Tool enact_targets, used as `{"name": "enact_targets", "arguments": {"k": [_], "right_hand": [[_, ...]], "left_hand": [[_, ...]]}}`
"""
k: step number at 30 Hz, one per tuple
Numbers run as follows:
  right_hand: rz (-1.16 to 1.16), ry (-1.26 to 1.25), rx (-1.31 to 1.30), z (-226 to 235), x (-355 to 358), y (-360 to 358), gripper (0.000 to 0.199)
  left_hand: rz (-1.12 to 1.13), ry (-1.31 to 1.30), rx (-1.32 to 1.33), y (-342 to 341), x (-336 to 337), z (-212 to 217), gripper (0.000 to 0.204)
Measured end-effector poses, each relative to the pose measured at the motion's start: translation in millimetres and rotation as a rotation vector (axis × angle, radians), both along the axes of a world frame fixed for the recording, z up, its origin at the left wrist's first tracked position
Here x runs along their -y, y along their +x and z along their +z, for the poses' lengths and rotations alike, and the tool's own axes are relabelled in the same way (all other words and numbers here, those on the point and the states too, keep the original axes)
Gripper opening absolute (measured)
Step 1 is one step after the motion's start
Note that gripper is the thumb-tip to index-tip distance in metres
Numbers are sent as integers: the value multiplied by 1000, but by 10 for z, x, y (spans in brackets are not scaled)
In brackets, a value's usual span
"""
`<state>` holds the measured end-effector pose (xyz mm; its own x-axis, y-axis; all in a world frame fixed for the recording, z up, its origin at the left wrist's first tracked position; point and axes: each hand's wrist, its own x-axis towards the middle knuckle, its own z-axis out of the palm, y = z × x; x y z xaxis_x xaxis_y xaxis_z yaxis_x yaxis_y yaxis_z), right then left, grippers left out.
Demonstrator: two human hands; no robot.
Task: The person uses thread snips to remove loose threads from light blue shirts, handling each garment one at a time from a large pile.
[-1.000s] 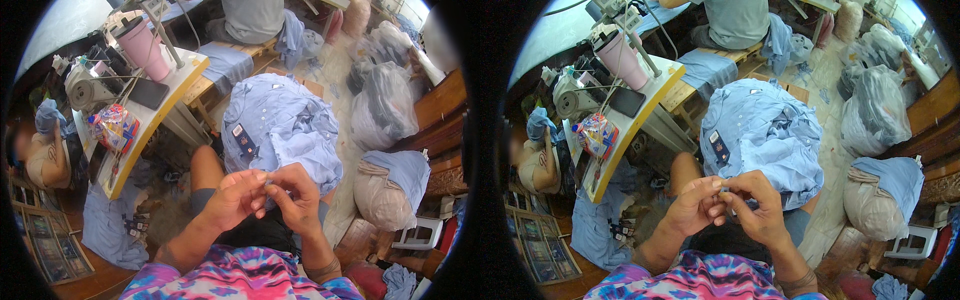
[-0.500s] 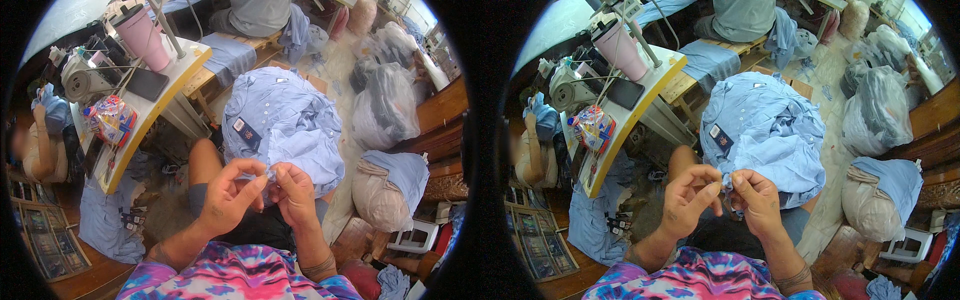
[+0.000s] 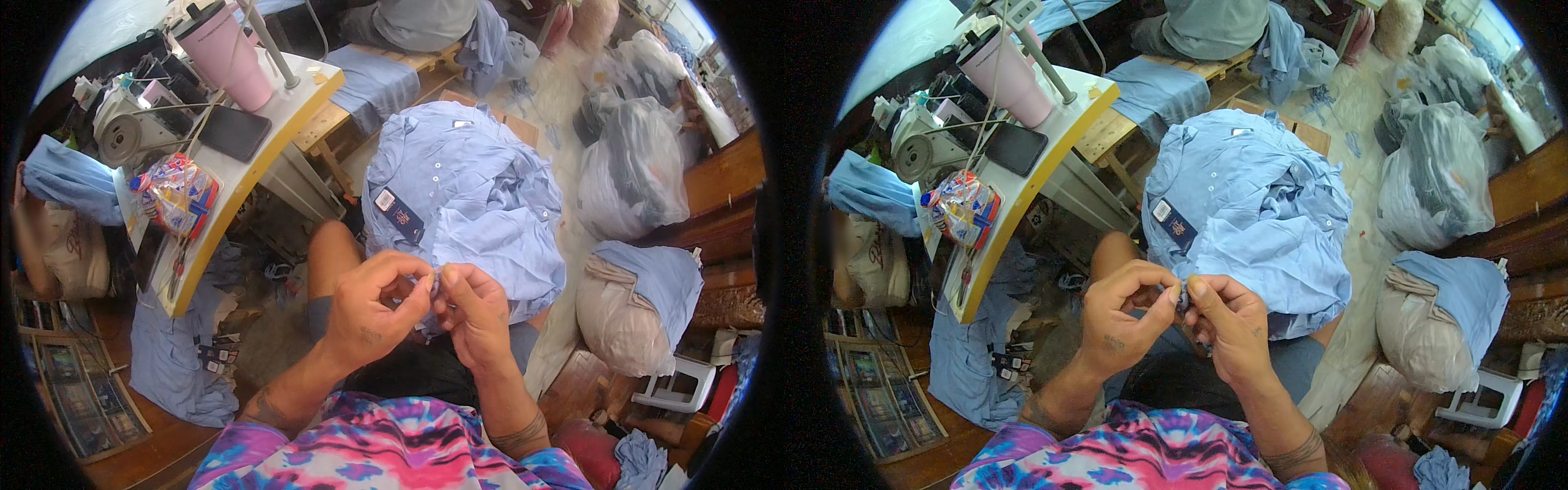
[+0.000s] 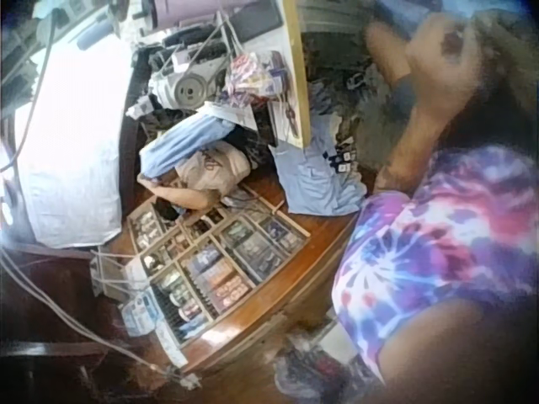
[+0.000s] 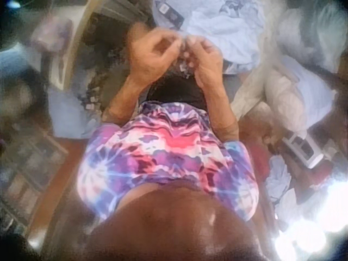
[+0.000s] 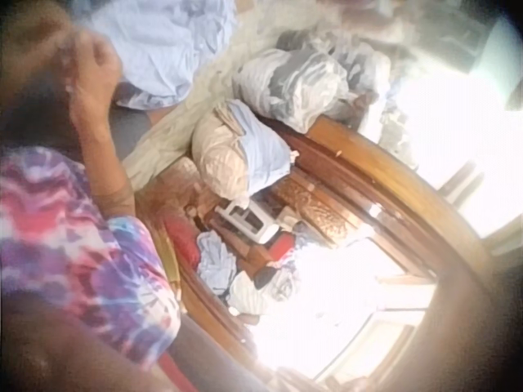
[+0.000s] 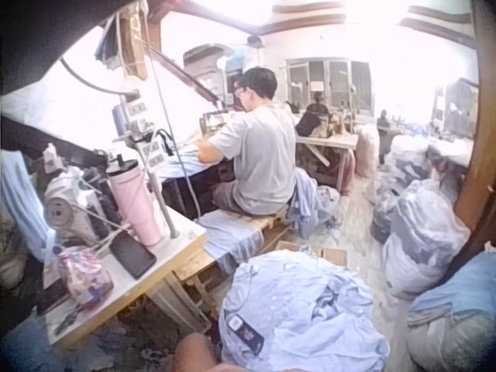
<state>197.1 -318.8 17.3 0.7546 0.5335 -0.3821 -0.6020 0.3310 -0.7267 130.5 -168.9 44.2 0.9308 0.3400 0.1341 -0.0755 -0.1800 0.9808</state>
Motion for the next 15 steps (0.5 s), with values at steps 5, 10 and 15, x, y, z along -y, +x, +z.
{"name": "enact_targets", "arguments": {"k": [5,10,15], "right_hand": [[-8,118,-110,-62,46,32,22],[31,125,-86,-47,10,63,22],[-20,-243,264,-255,-237,-45,19]], "left_hand": [[-34,-517,-177,77,99,-138,15],[-72,-933,-226,122,53,-335,18],[-69,-1136,-250,-63,-123,-480,19]]}}
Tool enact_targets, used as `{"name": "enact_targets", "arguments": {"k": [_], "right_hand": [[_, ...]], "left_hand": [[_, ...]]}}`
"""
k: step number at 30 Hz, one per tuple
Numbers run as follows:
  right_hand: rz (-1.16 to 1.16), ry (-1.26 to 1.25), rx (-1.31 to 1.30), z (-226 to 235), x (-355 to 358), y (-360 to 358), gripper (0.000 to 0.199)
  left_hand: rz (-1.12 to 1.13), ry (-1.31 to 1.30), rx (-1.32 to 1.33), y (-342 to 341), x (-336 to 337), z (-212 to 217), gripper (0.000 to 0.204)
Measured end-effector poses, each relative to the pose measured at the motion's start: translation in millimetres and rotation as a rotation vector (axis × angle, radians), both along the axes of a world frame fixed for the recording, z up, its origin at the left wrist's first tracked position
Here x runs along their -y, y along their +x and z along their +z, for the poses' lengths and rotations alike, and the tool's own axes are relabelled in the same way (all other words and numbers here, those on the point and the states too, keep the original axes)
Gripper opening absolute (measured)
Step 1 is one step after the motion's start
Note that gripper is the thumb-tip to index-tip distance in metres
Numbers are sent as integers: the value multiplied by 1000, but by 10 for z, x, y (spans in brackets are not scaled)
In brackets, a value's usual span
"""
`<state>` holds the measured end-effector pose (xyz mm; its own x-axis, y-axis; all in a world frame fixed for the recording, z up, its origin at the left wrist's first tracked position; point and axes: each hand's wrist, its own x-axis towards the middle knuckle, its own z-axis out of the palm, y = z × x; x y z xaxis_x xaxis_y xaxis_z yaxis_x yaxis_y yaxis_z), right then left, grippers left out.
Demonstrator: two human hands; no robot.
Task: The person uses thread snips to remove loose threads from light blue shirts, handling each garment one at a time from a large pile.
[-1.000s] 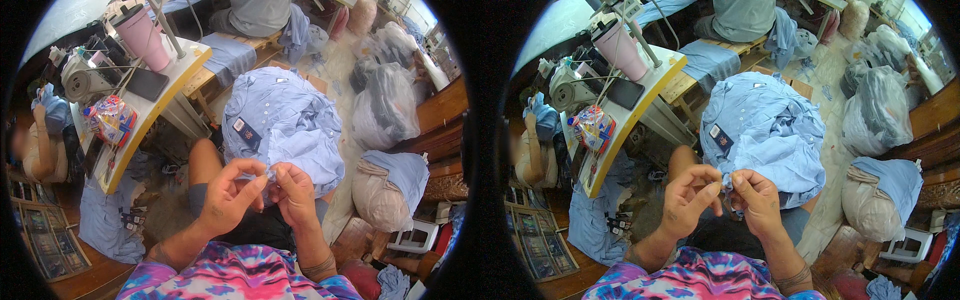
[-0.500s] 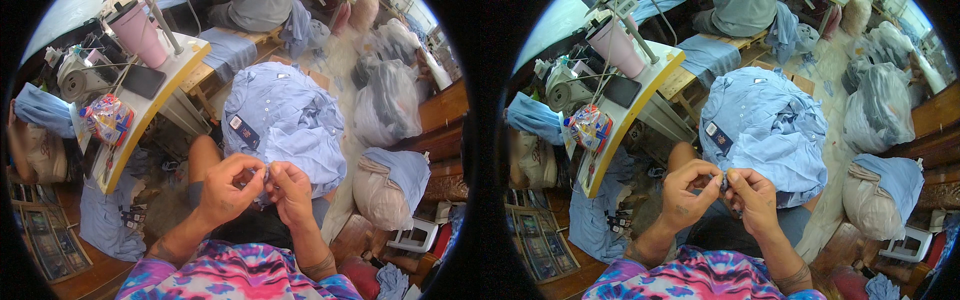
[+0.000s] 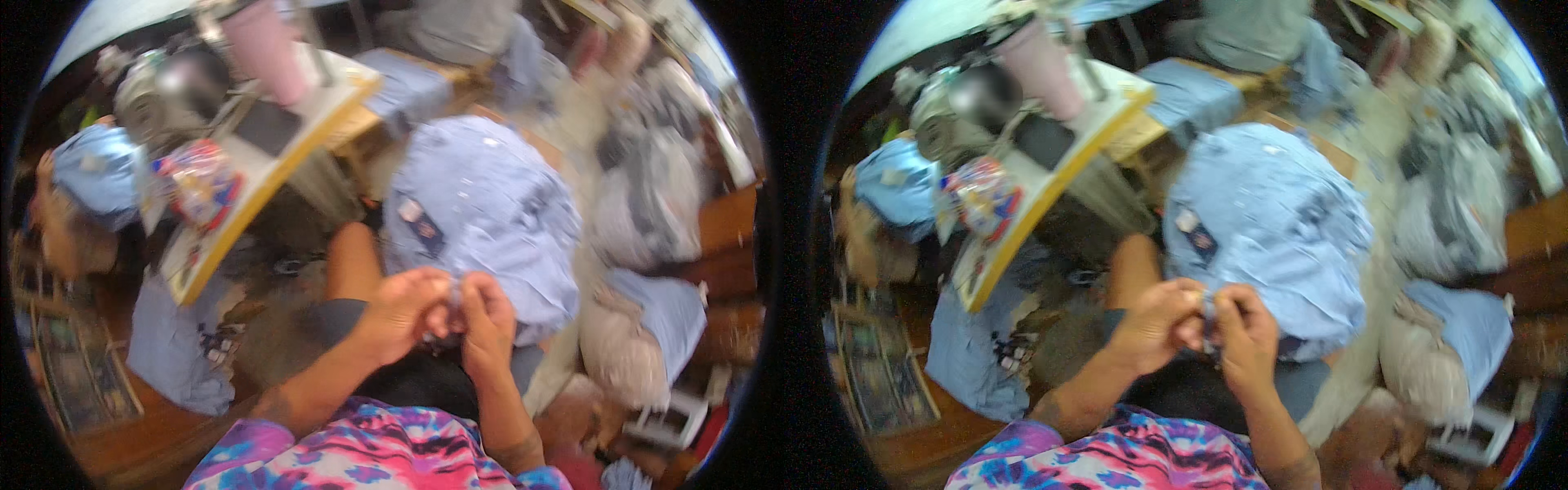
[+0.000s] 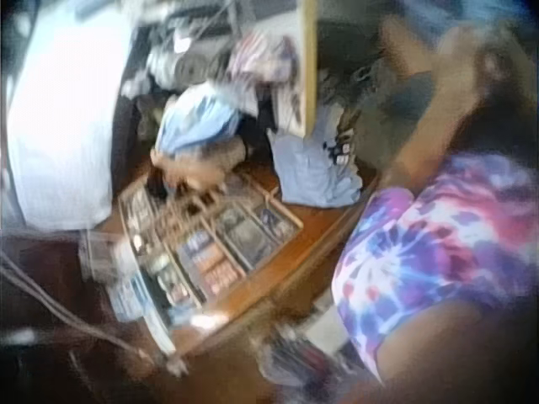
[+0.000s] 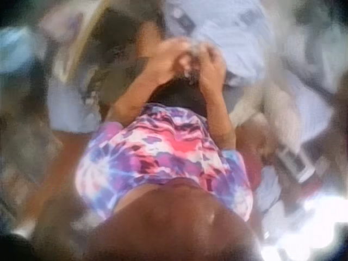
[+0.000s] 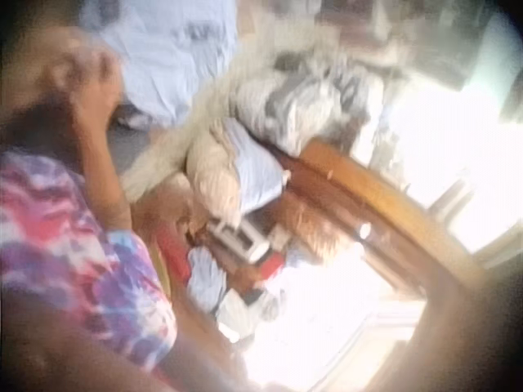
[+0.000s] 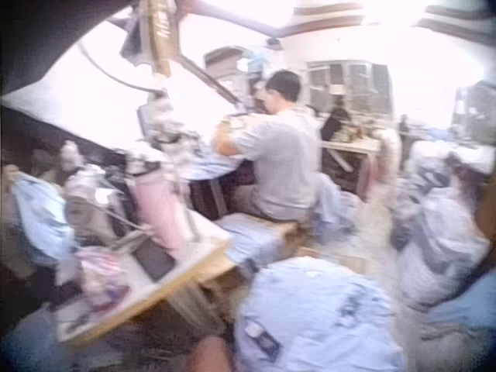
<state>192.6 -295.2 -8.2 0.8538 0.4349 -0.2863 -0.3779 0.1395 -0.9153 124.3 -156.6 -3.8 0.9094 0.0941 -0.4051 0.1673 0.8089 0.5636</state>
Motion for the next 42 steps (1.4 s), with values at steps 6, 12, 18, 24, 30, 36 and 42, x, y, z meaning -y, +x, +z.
{"name": "enact_targets", "arguments": {"k": [6,12,18,24,30,36,42], "right_hand": [[-74,-13,122,-215,-115,65,17],[-12,-40,128,-381,-265,56,18],[17,-16,32,-473,-221,153,17],[-45,126,-153,-353,-120,189,16],[-73,215,-181,-224,-114,140,15],[-35,184,-158,-167,-169,8,15],[-75,186,-144,-177,-99,110,16]], "left_hand": [[200,1093,72,-163,-226,249,15],[727,2054,-387,-1264,-1306,640,19],[409,2384,-877,-1713,-1614,538,49],[556,2296,-732,-1723,-1802,407,34],[516,2188,-732,-1907,-1851,487,27],[496,2018,-767,-2094,-1803,632,27],[423,2188,-784,-2038,-1745,702,20]]}}
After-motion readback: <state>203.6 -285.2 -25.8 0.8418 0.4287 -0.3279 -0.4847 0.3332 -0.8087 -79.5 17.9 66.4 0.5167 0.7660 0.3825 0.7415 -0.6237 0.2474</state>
